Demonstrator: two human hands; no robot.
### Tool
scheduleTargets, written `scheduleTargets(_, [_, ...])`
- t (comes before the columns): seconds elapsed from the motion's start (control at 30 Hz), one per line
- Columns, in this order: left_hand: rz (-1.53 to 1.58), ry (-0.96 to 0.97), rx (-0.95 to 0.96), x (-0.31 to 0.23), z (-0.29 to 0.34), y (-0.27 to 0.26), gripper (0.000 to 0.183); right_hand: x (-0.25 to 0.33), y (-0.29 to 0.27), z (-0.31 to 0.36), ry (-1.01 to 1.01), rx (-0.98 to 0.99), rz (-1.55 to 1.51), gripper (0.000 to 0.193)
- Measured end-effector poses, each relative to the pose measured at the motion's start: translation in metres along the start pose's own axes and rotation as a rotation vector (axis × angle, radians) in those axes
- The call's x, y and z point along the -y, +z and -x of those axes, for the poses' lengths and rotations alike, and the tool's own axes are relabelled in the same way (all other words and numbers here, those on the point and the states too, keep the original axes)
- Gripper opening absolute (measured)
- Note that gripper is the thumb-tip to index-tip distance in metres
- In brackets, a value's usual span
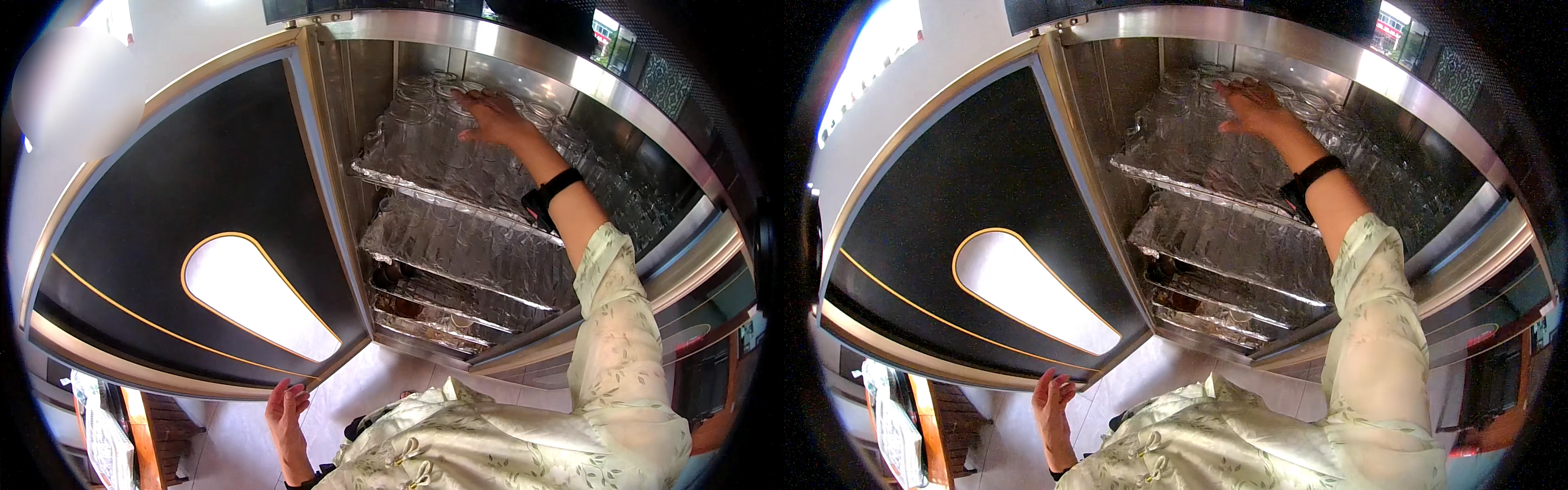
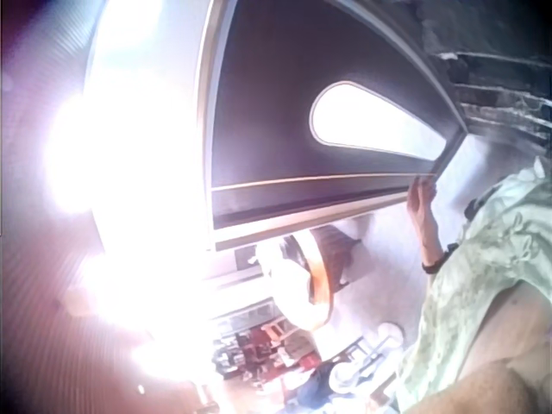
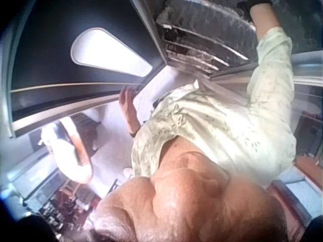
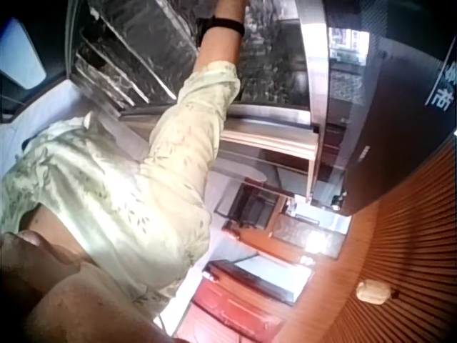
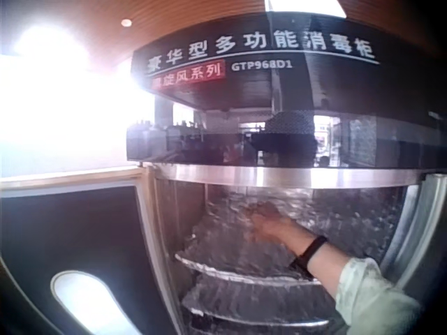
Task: The person wipes glasses and a bowl with a cloth and places them into a sterilization cabinet.
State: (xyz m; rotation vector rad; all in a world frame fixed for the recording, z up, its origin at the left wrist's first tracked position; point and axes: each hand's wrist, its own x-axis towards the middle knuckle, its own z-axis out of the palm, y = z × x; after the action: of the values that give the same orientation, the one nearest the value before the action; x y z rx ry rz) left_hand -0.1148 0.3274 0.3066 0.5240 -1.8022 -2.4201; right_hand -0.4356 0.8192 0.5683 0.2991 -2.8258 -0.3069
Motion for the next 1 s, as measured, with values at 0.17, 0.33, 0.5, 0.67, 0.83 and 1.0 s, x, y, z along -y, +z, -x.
scheduleTargets(0.17, [-0.005, -0.014, 0.048, 0.005, 0.0, 0.003, 0.038, 0.04, -0.065, 0.051, -0.14, -0.106, -0.004, 0.079])
scheduleTargets(0.33, [-0.055, -0.038, -0.007, -0.003, 0.013, -0.002, 0.037, 0.175, -0.058, 0.145, -0.701, 0.094, -0.501, 0.064])
scheduleTargets(0.5, [-0.032, -0.055, 0.038, 0.011, 0.03, -0.011, 0.036, 0.264, 0.072, 0.23, -0.717, 0.623, -0.747, 0.061])
scheduleTargets(0.67, [-0.16, -0.074, -0.069, 0.014, 0.064, -0.046, 0.038, 0.302, 0.227, 0.299, -0.634, 0.805, -0.885, 0.06])
scheduleTargets(0.83, [-0.119, -0.14, -0.255, 0.031, 0.107, -0.096, 0.039, 0.348, 0.262, 0.316, -0.782, 1.098, -0.714, 0.062])
scheduleTargets(1.0, [-0.126, -0.119, -0.327, 0.023, 0.131, -0.158, 0.037, 0.414, 0.213, 0.294, -0.862, 0.979, -0.692, 0.061])
